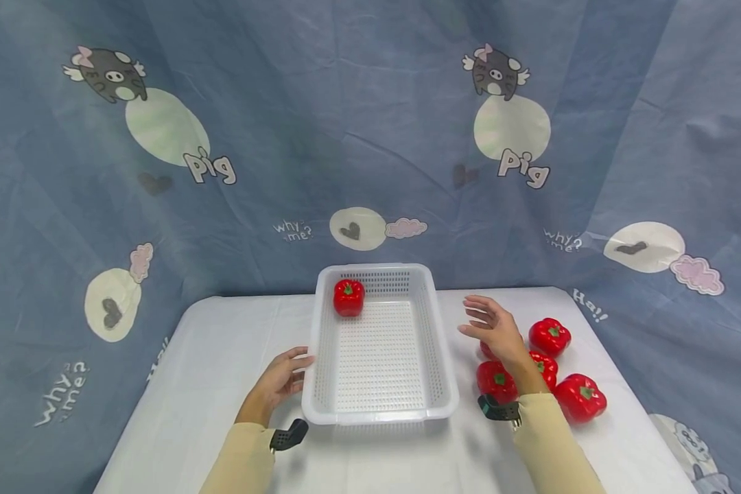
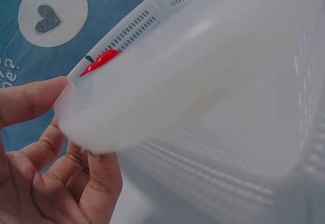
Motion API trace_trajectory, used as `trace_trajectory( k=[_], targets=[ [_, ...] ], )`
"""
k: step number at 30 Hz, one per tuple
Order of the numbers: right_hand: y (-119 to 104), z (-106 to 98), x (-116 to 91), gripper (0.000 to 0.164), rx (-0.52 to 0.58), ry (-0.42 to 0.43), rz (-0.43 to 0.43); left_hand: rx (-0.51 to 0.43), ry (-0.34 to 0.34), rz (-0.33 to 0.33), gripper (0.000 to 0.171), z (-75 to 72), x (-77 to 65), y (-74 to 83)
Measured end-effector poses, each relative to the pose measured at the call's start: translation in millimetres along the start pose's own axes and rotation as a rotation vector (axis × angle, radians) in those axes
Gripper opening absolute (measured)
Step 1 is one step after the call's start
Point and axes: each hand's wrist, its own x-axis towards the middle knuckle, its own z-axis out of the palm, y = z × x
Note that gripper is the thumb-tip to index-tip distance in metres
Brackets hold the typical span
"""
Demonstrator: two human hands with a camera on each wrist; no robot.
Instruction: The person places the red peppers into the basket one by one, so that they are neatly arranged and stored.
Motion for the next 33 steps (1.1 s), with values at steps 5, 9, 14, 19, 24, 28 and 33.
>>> trace_trajectory(
  k=[5,9,14,19,24,28,33],
  targets=[
    [2.2,-13.3,-9.3,0.064,0.022,0.036,0.005,0.014,0.004,0.009,0.045,-0.2,2.0,-0.8],
    [6.8,-24.9,-19.0,0.065,0.037,0.086,0.011,0.018,0.006,0.010,0.044,1.9,3.5,-1.4],
    [14.2,-39.1,-30.7,0.065,0.012,0.134,-0.004,0.012,0.005,0.004,0.045,2.6,3.3,-1.4],
    [18.3,-48.8,-44.0,0.068,-0.052,0.202,0.008,0.003,-0.005,0.010,0.044,2.3,3.3,-1.7],
    [23.5,-56.3,-54.0,0.066,-0.093,0.273,0.007,-0.012,-0.006,0.014,0.044,1.0,2.6,-2.2],
    [29.4,-62.7,-60.1,0.063,-0.085,0.341,0.014,-0.012,-0.010,0.018,0.045,-0.4,2.5,-2.7],
    [39.7,-71.3,-68.0,0.060,-0.069,0.463,0.015,-0.019,-0.015,0.018,0.044,-0.5,2.9,-2.8]
  ],
)
